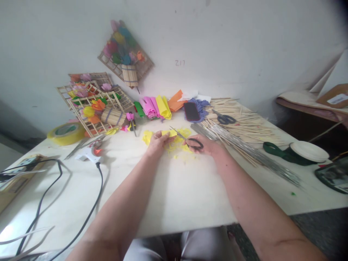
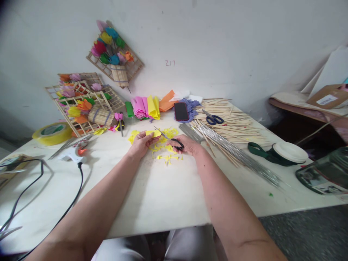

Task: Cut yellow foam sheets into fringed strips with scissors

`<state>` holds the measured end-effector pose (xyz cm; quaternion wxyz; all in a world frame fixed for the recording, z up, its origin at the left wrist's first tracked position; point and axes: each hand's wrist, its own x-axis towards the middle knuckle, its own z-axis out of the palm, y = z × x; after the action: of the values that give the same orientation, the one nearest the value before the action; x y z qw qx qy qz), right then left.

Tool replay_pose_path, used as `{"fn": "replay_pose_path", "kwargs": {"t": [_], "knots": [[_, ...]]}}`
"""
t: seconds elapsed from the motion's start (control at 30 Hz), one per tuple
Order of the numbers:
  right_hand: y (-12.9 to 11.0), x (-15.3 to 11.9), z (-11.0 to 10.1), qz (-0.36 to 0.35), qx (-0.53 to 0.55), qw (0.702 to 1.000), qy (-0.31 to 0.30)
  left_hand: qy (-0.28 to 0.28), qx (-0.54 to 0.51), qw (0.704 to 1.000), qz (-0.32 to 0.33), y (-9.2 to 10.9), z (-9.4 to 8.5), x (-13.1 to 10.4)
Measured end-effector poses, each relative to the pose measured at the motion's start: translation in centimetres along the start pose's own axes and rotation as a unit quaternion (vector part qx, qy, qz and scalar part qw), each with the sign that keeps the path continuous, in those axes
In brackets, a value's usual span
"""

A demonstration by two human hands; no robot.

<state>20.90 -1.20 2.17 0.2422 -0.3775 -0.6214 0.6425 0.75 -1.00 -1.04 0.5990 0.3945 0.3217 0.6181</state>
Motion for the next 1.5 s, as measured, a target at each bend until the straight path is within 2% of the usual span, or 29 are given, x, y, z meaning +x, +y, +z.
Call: {"fn": "replay_pose_path", "kwargs": {"t": [0.63,1.03,1.5], "knots": [[0.51,0.45,-0.23,-0.019,0.02,1.0,0.0,-0.006,-0.002,1.0,0.006,0.17,0.17,-0.1],[0.06,0.33,0.18,-0.01,-0.007,1.0,0.018,0.009,-0.009,1.0,-0.003,0.36,0.22,-0.2],[0.02,0.34,0.39,-0.007,-0.011,1.0,0.012,0.037,-0.02,0.999,-0.012,0.35,0.23,-0.04]]}}
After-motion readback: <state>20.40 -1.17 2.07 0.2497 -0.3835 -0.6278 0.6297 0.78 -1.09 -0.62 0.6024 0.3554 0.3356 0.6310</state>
